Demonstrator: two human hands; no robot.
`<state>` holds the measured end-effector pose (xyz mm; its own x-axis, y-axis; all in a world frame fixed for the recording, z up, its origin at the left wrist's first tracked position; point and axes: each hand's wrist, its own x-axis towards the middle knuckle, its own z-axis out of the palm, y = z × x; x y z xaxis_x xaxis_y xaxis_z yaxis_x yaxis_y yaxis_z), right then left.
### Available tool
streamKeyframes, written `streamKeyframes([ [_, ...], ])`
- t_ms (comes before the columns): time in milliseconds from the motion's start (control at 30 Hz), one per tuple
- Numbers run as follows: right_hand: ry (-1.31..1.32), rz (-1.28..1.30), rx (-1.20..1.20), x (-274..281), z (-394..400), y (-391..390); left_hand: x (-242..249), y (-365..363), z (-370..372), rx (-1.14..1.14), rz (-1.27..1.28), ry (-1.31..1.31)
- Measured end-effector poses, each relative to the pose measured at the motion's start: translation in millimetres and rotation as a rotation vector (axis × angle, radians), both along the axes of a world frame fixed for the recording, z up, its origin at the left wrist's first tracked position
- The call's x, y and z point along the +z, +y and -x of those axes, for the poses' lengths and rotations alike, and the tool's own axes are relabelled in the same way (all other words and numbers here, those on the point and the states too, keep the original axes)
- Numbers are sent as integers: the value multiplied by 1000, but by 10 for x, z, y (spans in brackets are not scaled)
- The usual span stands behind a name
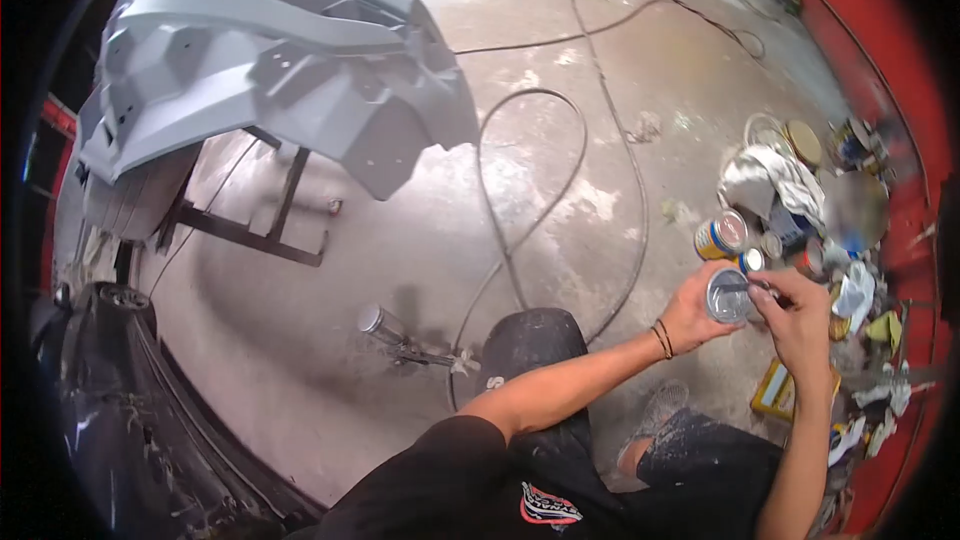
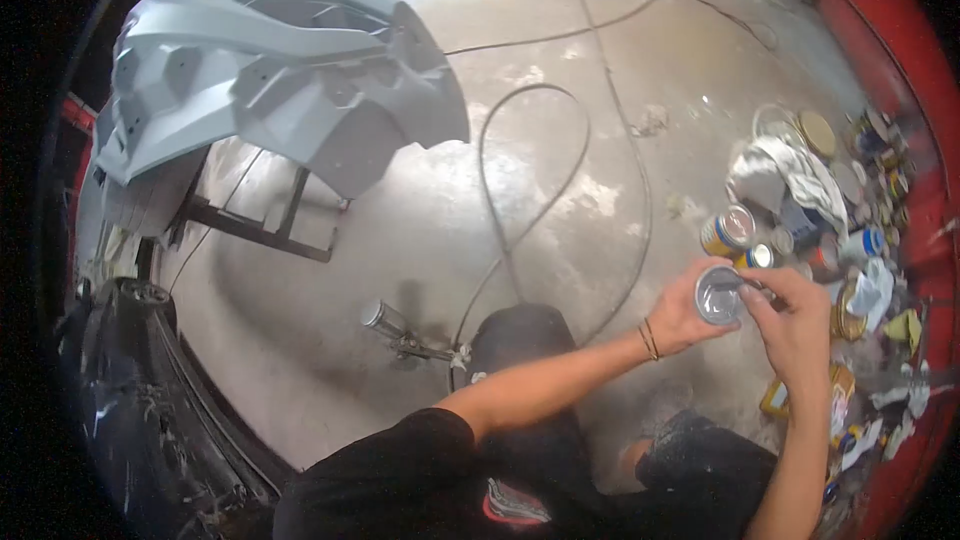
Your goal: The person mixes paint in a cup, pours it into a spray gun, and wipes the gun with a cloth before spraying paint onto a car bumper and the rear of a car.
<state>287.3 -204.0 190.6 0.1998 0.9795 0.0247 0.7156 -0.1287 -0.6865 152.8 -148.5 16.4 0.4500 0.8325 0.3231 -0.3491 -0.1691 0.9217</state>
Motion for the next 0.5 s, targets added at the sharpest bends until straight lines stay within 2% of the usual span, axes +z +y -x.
streamKeyframes([
  [33, -44, -36, 11, -6, -8, 14, -28, 7, -12, 29, -41, 7],
  [133, -91, 96, 98, 12, 43, 47, -80, 31, -9, 58, -24, -4],
  [233, 40, 83, 108, 96, 183, 91, -8, 49, 49, 20, 76, -5],
  [367, 59, -171, 87, 165, 294, 191, 113, 105, 186, 97, -23, 15],
  [500, -155, -183, 171, 183, 273, 220, 220, 147, 347, 147, 58, 19],
])
